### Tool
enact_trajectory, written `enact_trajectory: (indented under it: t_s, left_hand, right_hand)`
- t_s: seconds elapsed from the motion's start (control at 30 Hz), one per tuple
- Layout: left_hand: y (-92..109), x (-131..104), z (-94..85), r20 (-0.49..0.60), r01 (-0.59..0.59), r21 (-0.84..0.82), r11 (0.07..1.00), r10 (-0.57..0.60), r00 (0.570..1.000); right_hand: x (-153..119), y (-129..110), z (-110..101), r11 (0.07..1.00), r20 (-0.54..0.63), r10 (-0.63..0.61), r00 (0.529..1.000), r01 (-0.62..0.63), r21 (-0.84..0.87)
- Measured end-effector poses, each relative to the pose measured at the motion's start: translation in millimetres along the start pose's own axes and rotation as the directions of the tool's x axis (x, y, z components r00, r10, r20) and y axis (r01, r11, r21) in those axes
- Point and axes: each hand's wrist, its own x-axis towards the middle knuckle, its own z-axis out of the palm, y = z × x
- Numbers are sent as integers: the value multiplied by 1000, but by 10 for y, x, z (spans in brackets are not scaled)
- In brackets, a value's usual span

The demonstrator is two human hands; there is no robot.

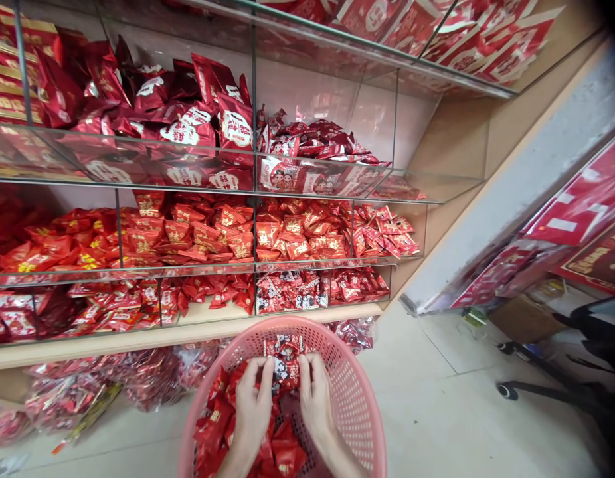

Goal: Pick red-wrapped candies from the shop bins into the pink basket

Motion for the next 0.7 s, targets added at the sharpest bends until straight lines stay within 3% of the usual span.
enact_trajectory:
  t_s: [0.2, 0.5, 0.6, 0.7]
  left_hand:
    - [54, -93, -3, 5, -30, -27, 999, 30, 1000]
    - [-51, -270, 122, 21, 104, -119, 987, -102, 995]
    - [-80, -104, -25, -12, 110, -129, 986, -112, 994]
    - [-186, 231, -308, -155, 112, -78, 991, -123, 980]
  right_hand:
    - [-54, -46, -77, 998, -59, -5, 998, 9, 57]
    - [-193, 129, -116, 976, -46, 151, 987, -142, 166]
    - [-134, 120, -188, 968, 9, 183, 983, -182, 171]
    - [-66, 120, -307, 968, -42, 210, 977, -202, 146]
